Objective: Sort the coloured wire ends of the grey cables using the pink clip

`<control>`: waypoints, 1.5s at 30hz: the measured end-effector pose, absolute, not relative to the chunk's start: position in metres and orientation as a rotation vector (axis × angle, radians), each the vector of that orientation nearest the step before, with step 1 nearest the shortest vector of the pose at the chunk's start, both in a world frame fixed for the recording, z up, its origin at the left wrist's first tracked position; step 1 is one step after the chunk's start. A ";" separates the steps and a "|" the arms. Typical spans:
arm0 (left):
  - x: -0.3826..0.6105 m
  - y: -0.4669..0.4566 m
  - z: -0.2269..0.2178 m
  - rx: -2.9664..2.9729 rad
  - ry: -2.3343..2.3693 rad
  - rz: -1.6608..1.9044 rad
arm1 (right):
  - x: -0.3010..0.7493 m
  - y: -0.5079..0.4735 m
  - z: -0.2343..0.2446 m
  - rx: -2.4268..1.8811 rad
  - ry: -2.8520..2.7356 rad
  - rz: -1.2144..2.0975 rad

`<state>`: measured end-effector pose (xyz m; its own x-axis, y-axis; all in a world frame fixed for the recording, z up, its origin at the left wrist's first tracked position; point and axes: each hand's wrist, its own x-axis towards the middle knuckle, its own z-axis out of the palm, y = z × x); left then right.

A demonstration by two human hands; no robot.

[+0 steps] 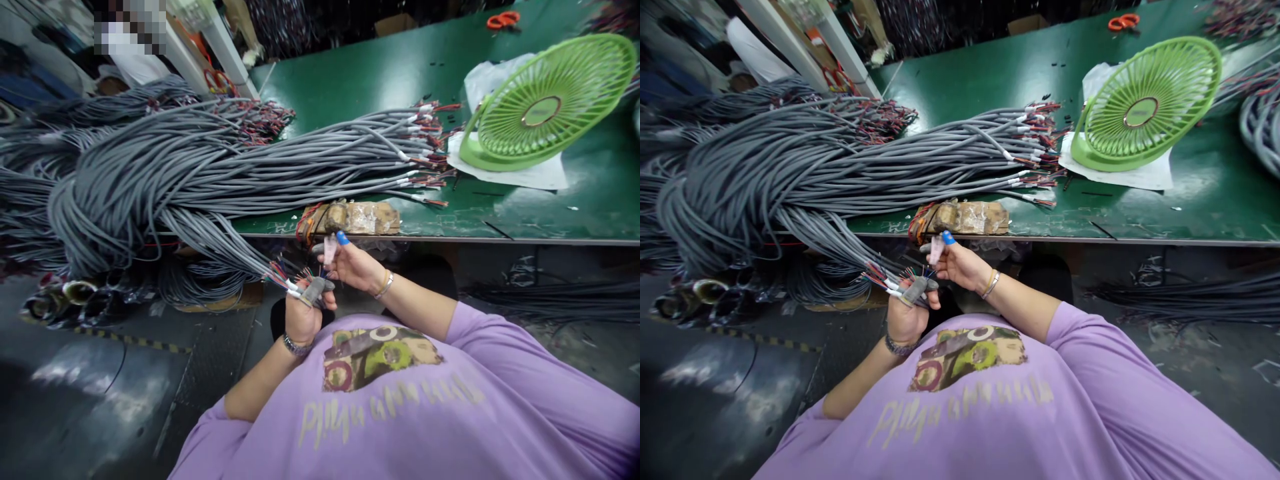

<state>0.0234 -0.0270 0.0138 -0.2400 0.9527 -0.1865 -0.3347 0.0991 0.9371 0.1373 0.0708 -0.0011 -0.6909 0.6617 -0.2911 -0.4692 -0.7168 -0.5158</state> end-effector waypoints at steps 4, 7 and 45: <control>0.026 -0.024 0.012 0.732 1.243 1.528 | 0.138 0.067 0.002 -0.636 -0.613 2.205; 0.026 -0.021 0.009 0.743 1.244 1.534 | 0.139 0.066 0.003 -0.672 -0.624 2.195; 0.019 -0.025 0.006 0.922 1.432 1.598 | 0.144 0.072 0.016 -0.810 -0.636 2.342</control>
<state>0.0185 -0.0247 0.0064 -0.4286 0.9034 0.0148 -0.0836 -0.0560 0.9949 0.1437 0.0722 0.0162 -0.6507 0.6485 -0.3950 -0.3596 -0.7214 -0.5919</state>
